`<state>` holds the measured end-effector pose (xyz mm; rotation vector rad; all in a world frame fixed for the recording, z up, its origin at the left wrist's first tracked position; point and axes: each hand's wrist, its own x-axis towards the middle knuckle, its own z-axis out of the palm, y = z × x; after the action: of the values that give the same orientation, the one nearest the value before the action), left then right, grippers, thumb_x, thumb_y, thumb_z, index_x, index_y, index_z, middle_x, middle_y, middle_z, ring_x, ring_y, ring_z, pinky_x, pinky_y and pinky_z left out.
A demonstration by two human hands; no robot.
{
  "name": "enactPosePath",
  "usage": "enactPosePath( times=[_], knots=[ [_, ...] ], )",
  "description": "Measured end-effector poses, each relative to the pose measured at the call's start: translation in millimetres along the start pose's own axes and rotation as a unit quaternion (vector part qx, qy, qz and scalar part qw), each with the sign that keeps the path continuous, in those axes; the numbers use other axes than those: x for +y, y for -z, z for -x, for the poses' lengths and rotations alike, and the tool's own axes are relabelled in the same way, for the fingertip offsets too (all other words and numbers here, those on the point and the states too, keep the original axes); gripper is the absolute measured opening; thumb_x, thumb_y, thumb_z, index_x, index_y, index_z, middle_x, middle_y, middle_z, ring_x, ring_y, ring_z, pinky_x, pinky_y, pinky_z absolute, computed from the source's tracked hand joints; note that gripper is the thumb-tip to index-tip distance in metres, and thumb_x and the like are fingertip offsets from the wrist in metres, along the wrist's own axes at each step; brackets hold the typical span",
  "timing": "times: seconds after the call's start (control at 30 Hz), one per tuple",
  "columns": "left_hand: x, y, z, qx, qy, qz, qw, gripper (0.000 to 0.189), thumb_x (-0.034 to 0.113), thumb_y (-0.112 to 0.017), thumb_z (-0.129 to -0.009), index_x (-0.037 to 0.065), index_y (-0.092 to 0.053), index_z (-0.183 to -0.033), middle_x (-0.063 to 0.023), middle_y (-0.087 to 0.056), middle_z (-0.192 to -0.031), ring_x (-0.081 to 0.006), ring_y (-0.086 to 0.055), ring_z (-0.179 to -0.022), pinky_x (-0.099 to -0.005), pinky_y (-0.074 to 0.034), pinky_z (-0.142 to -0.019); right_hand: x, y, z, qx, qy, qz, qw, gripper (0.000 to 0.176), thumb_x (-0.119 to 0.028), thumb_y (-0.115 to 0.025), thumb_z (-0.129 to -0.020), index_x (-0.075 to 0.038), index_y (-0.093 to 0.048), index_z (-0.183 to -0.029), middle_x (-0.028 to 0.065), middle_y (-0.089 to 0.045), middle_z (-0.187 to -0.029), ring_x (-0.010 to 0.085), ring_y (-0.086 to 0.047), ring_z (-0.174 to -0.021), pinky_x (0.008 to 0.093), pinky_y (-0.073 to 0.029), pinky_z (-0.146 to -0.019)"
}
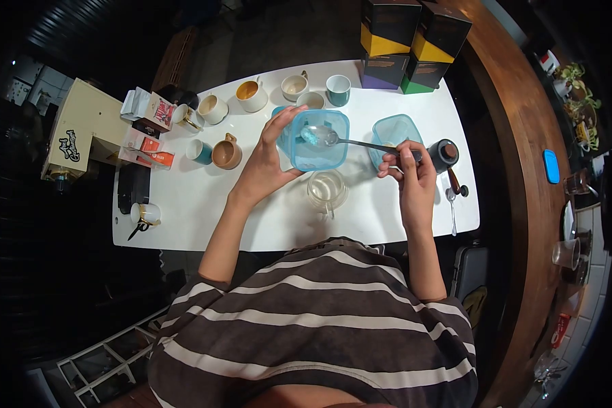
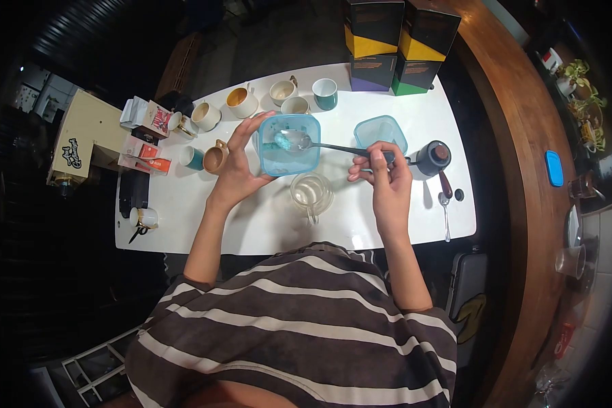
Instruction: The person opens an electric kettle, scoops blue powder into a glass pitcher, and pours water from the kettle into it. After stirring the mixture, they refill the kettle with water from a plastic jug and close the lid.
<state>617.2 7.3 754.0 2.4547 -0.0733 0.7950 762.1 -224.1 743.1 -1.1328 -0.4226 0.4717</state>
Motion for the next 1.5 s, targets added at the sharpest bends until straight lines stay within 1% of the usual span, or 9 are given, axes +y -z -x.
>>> enactPosePath(
  times=[0.27, 0.4, 0.47, 0.6, 0.8, 0.87, 0.97, 1.27, 1.5],
  knots=[
    [-19.7, 0.2, 15.3, -0.001, 0.043, -0.044, 0.998, 0.121, 0.011, -0.089, -0.064, 0.014, -0.006, -0.152, -0.013, -0.038, -0.153, -0.0329, -0.036, -0.142, -0.0482, -0.027, -0.119, -6.4, 10.3, -1.5, 0.013, 0.003, 0.011, 1.0, 0.023, -0.021, -0.049, -0.105, 0.001, -0.055, -0.108, 0.0124, -0.063, -0.089, 0.0166, -0.065, -0.076, 0.0311, -0.057, -0.069],
    [-39.7, 4.1, 29.8, 0.039, 0.091, -0.061, 0.993, 0.109, 0.011, -0.089, -0.066, 0.015, -0.018, -0.149, -0.0117, -0.039, -0.152, -0.0355, -0.036, -0.141, -0.0455, -0.034, -0.117, -4.4, 16.8, 4.1, 0.005, 0.0, 0.019, 1.0, 0.021, -0.02, -0.049, -0.105, 0.0, -0.054, -0.107, 0.0108, -0.062, -0.085, 0.0159, -0.063, -0.073, 0.029, -0.054, -0.065],
    [-47.1, 5.2, 36.1, 0.027, 0.092, -0.08, 0.992, 0.118, 0.013, -0.089, -0.066, 0.011, -0.008, -0.152, -0.016, -0.036, -0.154, -0.0335, -0.036, -0.141, -0.0469, -0.029, -0.118, -4.5, 21.5, 7.8, 0.0, -0.022, 0.046, 0.999, 0.021, -0.02, -0.048, -0.106, 0.0, -0.054, -0.106, 0.0105, -0.062, -0.084, 0.0154, -0.062, -0.071, 0.0281, -0.052, -0.063],
    [-45.2, 9.6, 45.7, 0.037, 0.108, -0.065, 0.991, 0.117, 0.011, -0.089, -0.066, 0.012, -0.008, -0.151, -0.0171, -0.035, -0.154, -0.0344, -0.035, -0.142, -0.0475, -0.029, -0.118, 0.2, 31.9, 11.8, -0.023, -0.03, 0.085, 0.996, 0.022, -0.02, -0.046, -0.106, 0.0, -0.054, -0.106, 0.0108, -0.062, -0.082, 0.0145, -0.061, -0.07, 0.0271, -0.05, -0.062],
    [-37.4, 9.8, 50.6, 0.074, 0.123, -0.055, 0.988, 0.118, 0.008, -0.088, -0.066, 0.013, -0.007, -0.151, -0.018, -0.035, -0.154, -0.0354, -0.036, -0.141, -0.0476, -0.029, -0.118, 0.9, 14.6, 21.8, -0.125, 0.06, 0.275, 0.951, 0.018, -0.012, -0.045, -0.106, 0.002, -0.056, -0.103, 0.0075, -0.06, -0.078, 0.0109, -0.056, -0.069, 0.0255, -0.047, -0.064],
    [-35.1, 7.3, 50.5, 0.093, 0.117, -0.044, 0.988, 0.112, 0.009, -0.089, -0.066, 0.013, -0.013, -0.149, -0.0166, -0.037, -0.153, -0.0346, -0.038, -0.14, -0.0468, -0.033, -0.117, -5.2, 8.0, 25.9, -0.198, 0.115, 0.39, 0.892, 0.01, 0.007, -0.052, -0.093, 0.004, -0.057, -0.101, 0.0149, -0.06, -0.086, 0.0251, -0.063, -0.074, 0.0335, -0.05, -0.068],
    [-36.5, 1.9, 52.2, 0.116, 0.101, -0.024, 0.988, 0.107, 0.009, -0.089, -0.066, 0.013, -0.018, -0.147, -0.0158, -0.039, -0.151, -0.0341, -0.04, -0.139, -0.0459, -0.036, -0.116, -7.5, 2.4, 29.9, -0.288, 0.19, 0.442, 0.828, 0.025, 0.015, -0.055, -0.08, 0.004, -0.058, -0.101, 0.0168, -0.061, -0.091, 0.0348, -0.062, -0.08, 0.041, -0.051, -0.07],
    [-35.8, -17.8, 53.3, 0.106, 0.059, 0.0, 0.993, 0.11, 0.008, -0.09, -0.062, 0.015, -0.02, -0.146, -0.0152, -0.041, -0.15, -0.0363, -0.038, -0.141, -0.046, -0.034, -0.117, -28.7, 1.9, 39.1, -0.141, 0.308, 0.37, 0.865, 0.027, 0.019, -0.055, -0.078, 0.001, -0.058, -0.099, 0.019, -0.065, -0.085, 0.0283, -0.065, -0.072, 0.0319, -0.052, -0.064],
    [-17.1, -12.7, 31.8, 0.054, 0.025, 0.012, 0.998, 0.11, 0.013, -0.091, -0.062, 0.019, -0.022, -0.147, -0.0147, -0.043, -0.15, -0.038, -0.039, -0.141, -0.0523, -0.031, -0.117, -17.6, -25.1, 15.4, -0.191, 0.396, 0.413, 0.798, 0.034, 0.014, -0.057, -0.064, 0.002, -0.066, -0.095, 0.0161, -0.063, -0.09, 0.0295, -0.064, -0.076, 0.0361, -0.052, -0.063]
  ],
)
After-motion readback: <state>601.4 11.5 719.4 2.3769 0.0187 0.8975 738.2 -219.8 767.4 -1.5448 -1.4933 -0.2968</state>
